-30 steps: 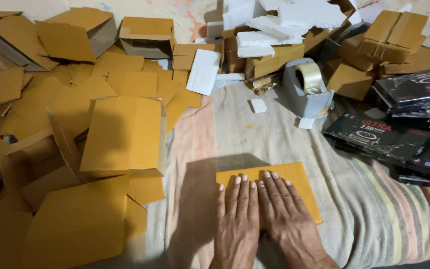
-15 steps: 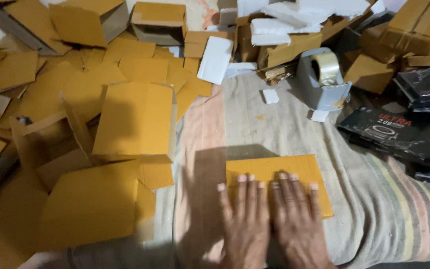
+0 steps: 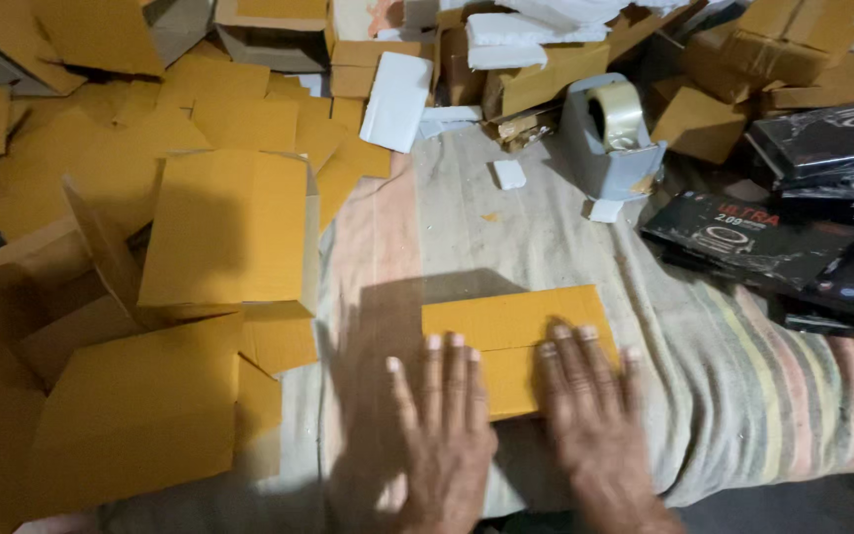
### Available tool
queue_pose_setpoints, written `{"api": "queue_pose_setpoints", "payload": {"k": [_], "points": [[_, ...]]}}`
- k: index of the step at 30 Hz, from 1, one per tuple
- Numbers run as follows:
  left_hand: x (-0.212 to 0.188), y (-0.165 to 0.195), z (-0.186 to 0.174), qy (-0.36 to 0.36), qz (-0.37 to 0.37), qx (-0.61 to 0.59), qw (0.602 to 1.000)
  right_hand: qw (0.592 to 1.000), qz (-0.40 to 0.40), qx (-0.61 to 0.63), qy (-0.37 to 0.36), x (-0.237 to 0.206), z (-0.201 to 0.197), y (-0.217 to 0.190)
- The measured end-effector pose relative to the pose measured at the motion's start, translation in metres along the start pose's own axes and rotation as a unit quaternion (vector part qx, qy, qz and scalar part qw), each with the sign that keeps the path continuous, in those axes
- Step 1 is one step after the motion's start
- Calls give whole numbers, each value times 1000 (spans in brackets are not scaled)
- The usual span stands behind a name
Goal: The person folds flat yellow cardboard boxes into open box shapes on a bed, pressing the sides and flaps flat with both hands, and sets each finished box onto a pile of folded boxes before picking up the next flat one.
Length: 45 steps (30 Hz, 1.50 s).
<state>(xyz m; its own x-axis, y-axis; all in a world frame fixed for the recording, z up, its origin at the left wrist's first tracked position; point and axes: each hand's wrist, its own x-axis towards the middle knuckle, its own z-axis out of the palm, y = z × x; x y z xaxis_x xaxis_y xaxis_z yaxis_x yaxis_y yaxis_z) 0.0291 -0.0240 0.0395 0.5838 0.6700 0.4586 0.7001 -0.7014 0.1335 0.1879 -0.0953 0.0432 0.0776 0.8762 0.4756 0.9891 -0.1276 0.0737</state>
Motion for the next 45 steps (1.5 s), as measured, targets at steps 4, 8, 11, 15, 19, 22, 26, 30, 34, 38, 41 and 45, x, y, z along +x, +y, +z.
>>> {"api": "queue_pose_setpoints", "payload": {"k": [4, 8, 11, 15, 19, 22, 26, 30, 34, 38, 41, 45], "points": [[0, 10, 13, 81, 38, 53, 995, 998, -12, 5, 63, -6, 26, -27], [-12, -16, 13, 75, 65, 52, 994, 993, -47, 19, 107, -23, 30, -7], [-12, -28, 5, 108, 97, 37, 989, 987, -57, 54, 142, -24, 20, 15], [2, -31, -18, 91, 63, -105, 988, 986, -38, 107, 121, -13, -9, 22], [36, -18, -25, 8, -32, -83, 996, 987, -30, 148, 59, 15, -27, 13], [62, -13, -19, -70, -69, -58, 993, 993, -50, 98, 37, 55, -20, 6], [81, -13, -7, 66, -4, -61, 996, 982, -79, 170, -36, 102, -6, 5], [93, -33, 7, -59, -65, -145, 985, 970, -7, 131, -203, 121, -11, 15], [94, -67, 27, -140, -204, -349, 904, 951, 103, 153, -246, 121, -13, 40], [84, -82, 54, -119, -267, -683, 669, 753, 355, 493, -252, 109, 13, 64], [77, -91, 68, -131, -249, -725, 628, 609, 341, 687, -202, 97, 43, 79], [75, -104, 72, -173, -256, -712, 630, 593, 380, 669, -237, 85, 73, 96]]}}
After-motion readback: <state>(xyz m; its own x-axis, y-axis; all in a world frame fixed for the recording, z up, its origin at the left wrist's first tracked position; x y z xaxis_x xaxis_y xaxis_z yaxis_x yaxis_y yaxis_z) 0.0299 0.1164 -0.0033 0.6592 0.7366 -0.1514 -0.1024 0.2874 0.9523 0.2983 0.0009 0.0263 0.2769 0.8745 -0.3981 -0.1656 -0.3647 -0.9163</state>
